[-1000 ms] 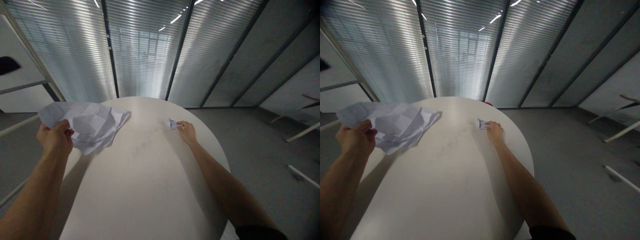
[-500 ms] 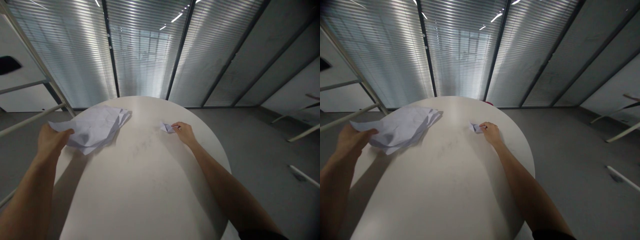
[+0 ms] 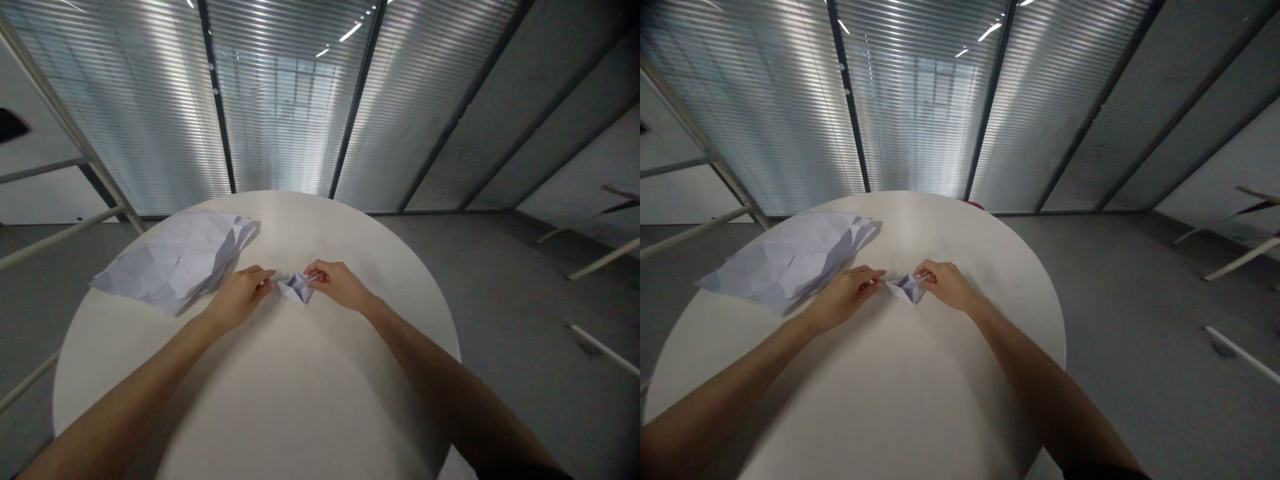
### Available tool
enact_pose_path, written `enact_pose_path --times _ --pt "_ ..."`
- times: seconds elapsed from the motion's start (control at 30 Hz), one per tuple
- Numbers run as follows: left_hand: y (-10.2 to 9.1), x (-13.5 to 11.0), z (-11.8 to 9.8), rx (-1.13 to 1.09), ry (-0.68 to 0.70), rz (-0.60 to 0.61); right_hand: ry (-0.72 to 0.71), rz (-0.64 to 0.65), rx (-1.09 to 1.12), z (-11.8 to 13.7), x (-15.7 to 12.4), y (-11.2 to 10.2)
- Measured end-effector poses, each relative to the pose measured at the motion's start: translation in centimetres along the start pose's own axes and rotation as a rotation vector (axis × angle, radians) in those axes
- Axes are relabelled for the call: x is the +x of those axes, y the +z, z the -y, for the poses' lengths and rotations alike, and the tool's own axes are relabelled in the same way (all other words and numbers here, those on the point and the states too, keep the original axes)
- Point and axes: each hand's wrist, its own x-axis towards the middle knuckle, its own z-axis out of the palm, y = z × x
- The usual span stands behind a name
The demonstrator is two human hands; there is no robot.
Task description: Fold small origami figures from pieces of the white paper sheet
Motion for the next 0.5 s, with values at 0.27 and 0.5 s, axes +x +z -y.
enact_pose_path --times 0.27,0.5 --pt "3.2 0.1 0.1 0.097 0.164 -0.022 0.057 -0.054 0.260 0.8 0.1 2.5" --pt "3.3 0.2 0.2 0.041 0.087 -0.071 0.061 -0.013 0.229 1.7 0.1 3.1"
